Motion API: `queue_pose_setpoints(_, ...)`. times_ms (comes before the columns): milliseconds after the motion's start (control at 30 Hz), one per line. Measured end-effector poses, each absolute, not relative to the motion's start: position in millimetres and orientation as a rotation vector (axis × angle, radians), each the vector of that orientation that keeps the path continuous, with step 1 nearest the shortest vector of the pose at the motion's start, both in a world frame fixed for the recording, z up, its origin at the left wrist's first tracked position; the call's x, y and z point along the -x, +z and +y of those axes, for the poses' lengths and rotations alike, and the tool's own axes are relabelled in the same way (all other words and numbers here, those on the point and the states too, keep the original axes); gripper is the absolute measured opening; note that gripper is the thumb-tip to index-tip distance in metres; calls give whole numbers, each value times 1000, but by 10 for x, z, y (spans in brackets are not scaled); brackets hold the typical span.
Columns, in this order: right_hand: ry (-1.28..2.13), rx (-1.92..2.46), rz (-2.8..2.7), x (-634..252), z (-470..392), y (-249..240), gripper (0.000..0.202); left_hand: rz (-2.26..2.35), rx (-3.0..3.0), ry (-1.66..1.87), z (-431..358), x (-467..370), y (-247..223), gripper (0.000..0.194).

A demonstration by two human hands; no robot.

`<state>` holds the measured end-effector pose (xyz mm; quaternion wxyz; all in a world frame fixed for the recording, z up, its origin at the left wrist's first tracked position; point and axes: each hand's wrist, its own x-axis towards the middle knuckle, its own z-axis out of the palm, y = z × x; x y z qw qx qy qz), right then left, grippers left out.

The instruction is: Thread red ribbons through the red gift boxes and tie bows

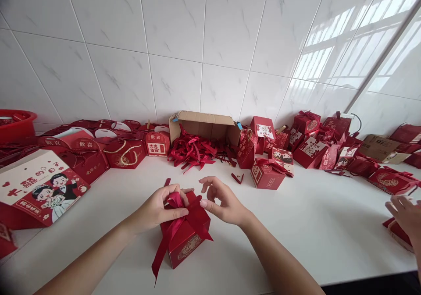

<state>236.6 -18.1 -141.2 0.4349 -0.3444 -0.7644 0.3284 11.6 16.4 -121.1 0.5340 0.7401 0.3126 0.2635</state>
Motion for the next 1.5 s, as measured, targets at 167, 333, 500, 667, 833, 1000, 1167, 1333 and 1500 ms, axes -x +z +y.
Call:
queue_pose_setpoints(167, 747, 1003, -1918, -2405, -145, -1420, 35, 720, -1778, 627, 153, -97, -1202, 25)
queue_pose_setpoints(333, 740, 962, -1872, -2298, -176, -1454, 24, 715, -1732, 674, 153, -128, -1230, 31)
queue_pose_setpoints(500, 747, 942, -1769, -2214, -228, -1472, 21, 775, -1775, 722, 144, -178, -1263, 24)
queue_pose_setpoints(667, 779, 963, -1609, -2169, -252, -1512, 19, 777, -1782, 723, 136, -183, -1275, 24)
queue_pose_setpoints(833, 719, 1004, -1521, -2141, -264, -1543, 19, 751, -1790, 728, 149, -191, -1277, 32)
queue_pose_setpoints(1000, 638, 1107, -1440, -2130, -247, -1539, 24, 727, -1808, 719, 175, -198, -1292, 35)
queue_pose_setpoints(1167, 916, 1175, -1524, -2216, -211, -1439, 31, 758, -1793, 716, 171, -172, -1310, 31)
queue_pose_setpoints(1333, 937, 1189, -1560, -2345, -209, -1339, 45, 771, -1803, 705, 163, -162, -1295, 28)
queue_pose_setpoints(1500, 1091, 1200, -1630, -2346, -237, -1293, 42, 766, -1790, 685, 158, -162, -1293, 28)
